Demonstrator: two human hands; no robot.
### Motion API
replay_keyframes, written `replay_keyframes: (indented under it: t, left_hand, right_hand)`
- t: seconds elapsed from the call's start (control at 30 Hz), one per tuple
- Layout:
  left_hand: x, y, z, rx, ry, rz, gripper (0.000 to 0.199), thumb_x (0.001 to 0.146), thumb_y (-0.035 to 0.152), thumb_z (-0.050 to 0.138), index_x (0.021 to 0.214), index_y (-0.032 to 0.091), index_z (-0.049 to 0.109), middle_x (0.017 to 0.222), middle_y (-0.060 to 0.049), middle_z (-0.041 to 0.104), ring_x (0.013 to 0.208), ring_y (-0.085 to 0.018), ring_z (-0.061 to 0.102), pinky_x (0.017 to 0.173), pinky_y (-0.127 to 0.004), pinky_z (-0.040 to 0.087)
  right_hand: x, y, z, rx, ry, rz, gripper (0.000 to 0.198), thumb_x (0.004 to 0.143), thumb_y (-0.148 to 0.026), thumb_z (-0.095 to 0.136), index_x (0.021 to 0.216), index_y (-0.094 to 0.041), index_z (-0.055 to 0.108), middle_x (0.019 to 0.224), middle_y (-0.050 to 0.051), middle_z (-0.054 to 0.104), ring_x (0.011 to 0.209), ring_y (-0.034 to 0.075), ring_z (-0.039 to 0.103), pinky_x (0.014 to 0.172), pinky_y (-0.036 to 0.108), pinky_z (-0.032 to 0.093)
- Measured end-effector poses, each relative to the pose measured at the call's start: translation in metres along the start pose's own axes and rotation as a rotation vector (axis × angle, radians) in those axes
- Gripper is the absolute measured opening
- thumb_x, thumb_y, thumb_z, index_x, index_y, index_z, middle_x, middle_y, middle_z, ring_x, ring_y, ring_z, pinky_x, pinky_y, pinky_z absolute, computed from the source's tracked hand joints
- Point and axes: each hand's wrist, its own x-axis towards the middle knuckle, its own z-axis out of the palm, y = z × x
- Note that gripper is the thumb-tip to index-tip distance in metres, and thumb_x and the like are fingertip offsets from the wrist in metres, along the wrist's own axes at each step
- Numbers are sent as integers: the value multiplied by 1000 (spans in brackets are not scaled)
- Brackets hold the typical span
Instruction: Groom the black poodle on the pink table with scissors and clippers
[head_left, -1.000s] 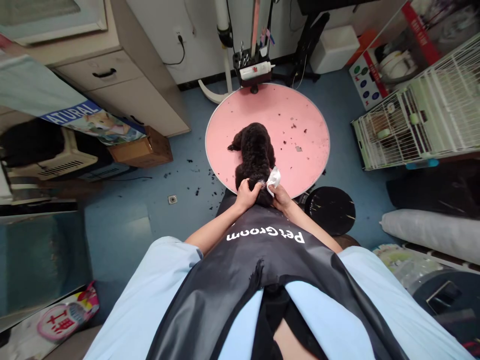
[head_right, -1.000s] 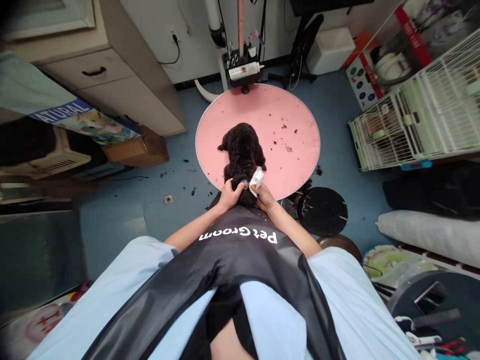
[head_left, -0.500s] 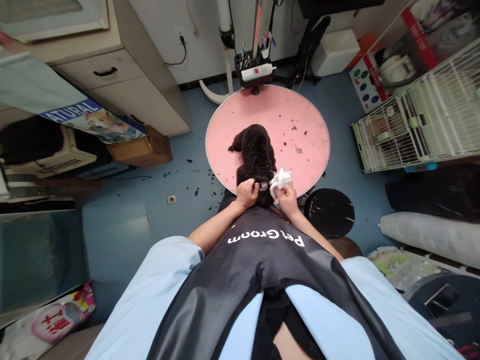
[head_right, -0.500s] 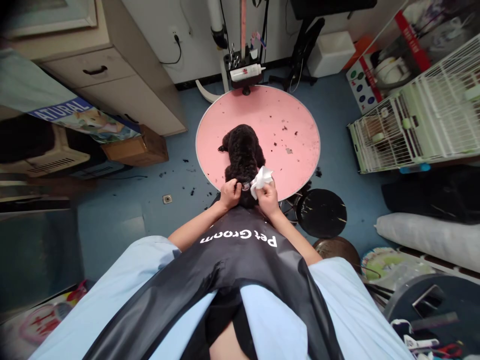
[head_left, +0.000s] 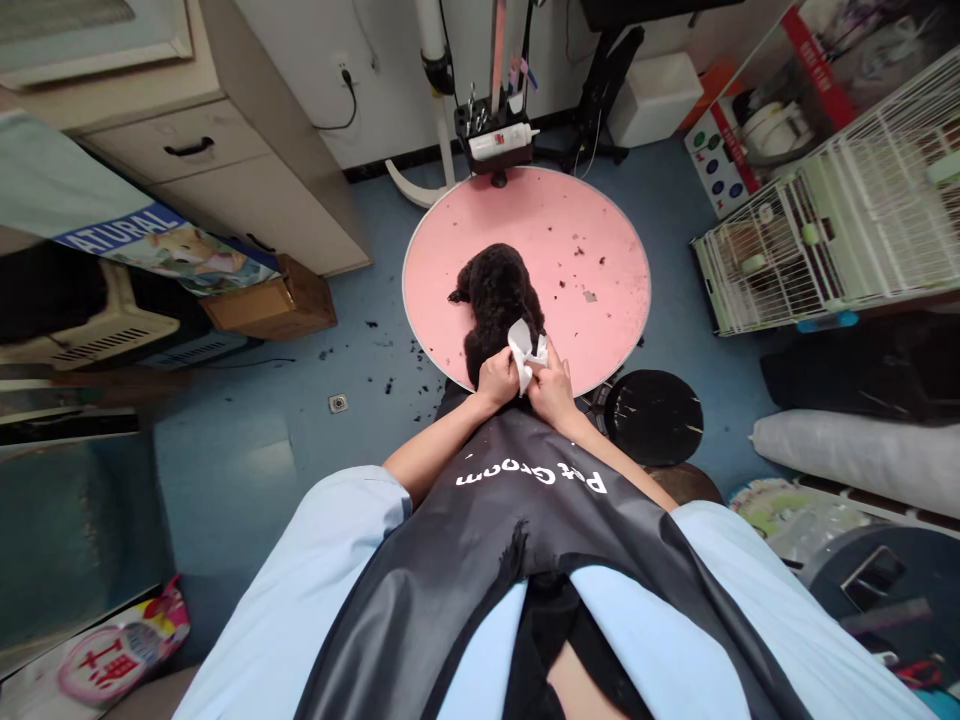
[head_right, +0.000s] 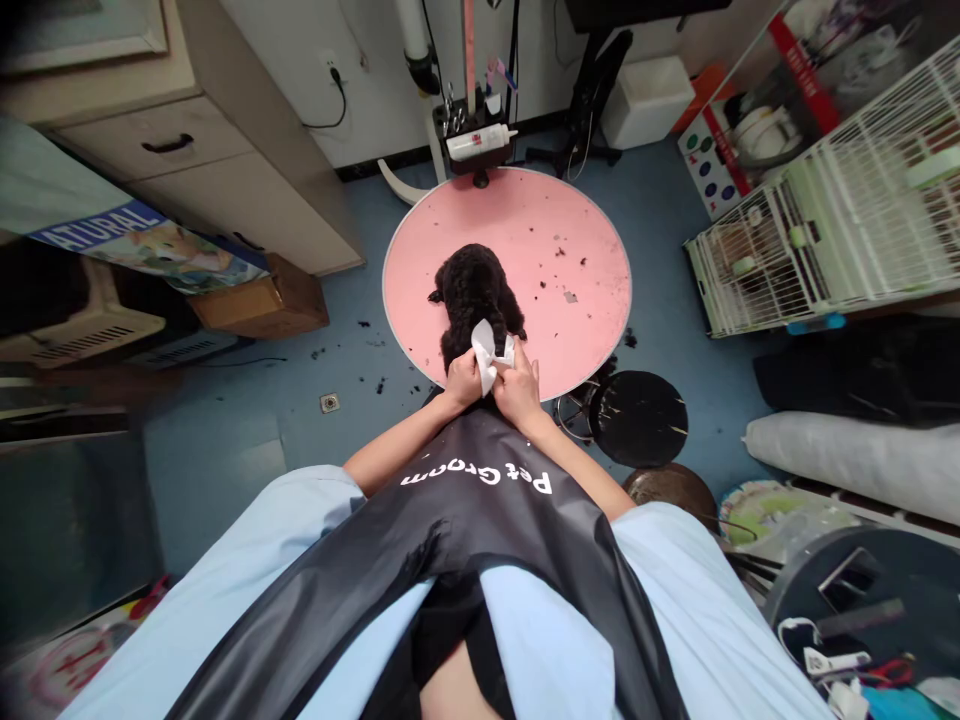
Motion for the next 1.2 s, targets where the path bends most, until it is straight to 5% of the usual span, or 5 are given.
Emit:
replay_keyframes:
  t: [0.17, 0.47, 0.7, 0.8, 1.2]
  left_hand:
    - [3, -6, 3, -49, -33, -52, 20, 86, 26, 49, 67, 20, 49, 60, -4, 53, 54, -15, 46, 57, -27, 29]
    - [2, -9, 10, 59, -18, 7, 28, 92, 30, 38, 68, 20, 48, 58, -3, 50, 55, -16, 47, 57, -28, 26]
    - [4, -2, 8, 103, -67, 16, 29, 92, 29, 38, 67, 19, 49, 59, -5, 54, 57, -16, 51, 58, -28, 29]
    - [6, 1, 8, 148, -110, 29, 28, 92, 28, 38, 71, 18, 52, 65, -6, 59, 61, -17, 55, 60, -27, 32]
    - [16, -14, 12, -29, -183, 72, 25, 91, 27, 40, 84, 14, 61, 74, -7, 65, 67, -16, 59, 63, -25, 40]
  right_hand:
    - [3, 22, 11, 260, 97, 55, 16, 75, -35, 65, 78, -20, 72, 110, 11, 57, 106, 25, 56, 98, 39, 43]
    - [-3, 63, 11, 894, -51, 431, 24, 66, -40, 68, 73, -18, 63, 63, -1, 61, 63, 16, 57, 66, 31, 47]
    - [-7, 56, -46, 167, 291, 110, 26, 76, -31, 57, 53, -20, 52, 100, 11, 61, 101, 25, 53, 92, 41, 41]
    - [-3, 32, -56, -61, 208, -41, 25, 83, -28, 51, 60, -19, 57, 102, 12, 59, 102, 26, 52, 94, 41, 39]
    - [39, 38, -20, 98, -46, -1, 18, 80, -31, 60, 68, -18, 61, 73, 2, 52, 70, 15, 49, 69, 28, 39]
